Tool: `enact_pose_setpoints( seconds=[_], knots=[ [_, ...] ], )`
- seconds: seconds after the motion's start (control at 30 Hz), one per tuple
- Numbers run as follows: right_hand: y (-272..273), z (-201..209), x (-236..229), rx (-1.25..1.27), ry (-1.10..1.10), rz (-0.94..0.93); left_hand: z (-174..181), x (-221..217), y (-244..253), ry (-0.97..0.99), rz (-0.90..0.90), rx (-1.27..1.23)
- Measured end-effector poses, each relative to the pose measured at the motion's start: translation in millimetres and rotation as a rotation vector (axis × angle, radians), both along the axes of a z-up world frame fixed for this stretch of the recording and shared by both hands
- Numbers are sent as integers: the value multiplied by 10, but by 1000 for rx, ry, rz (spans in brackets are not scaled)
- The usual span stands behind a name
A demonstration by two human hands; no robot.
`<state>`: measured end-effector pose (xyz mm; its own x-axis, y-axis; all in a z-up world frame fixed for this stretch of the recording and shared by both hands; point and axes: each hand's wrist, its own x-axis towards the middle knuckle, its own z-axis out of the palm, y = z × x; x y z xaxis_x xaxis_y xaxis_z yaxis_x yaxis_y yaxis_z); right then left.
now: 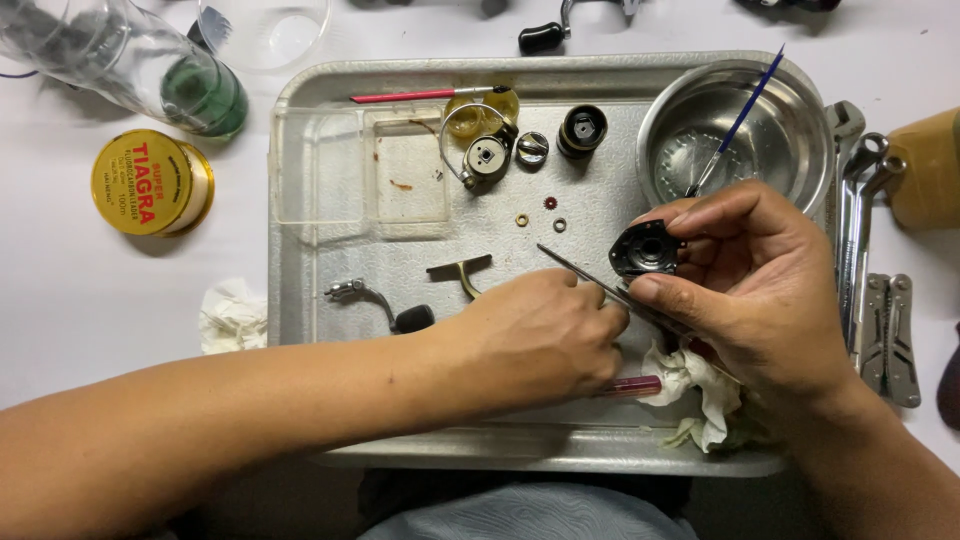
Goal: Repairing and maintaining a fishing reel by disassembling, greasing, and reassembling its components.
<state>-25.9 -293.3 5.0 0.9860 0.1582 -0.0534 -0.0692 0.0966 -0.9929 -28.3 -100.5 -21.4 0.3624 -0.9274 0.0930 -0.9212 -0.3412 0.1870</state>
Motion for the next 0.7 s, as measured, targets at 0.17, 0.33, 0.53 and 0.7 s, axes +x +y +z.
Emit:
enact_pose_setpoints(
  seconds=[0.17,0.33,0.53,0.7],
  knots=[
    [-27,0,2,-5,2,-10,204,23,147,215,106,-33],
    [-30,14,-1,9,-1,-9,628,134,468,664,319,-284],
    [-5,45,-16,-32,-22,67,686,172,559,1347,805,-660],
    [-15,15,-23,-21,-13,105,599,175,492,1410,765,-716]
  ],
)
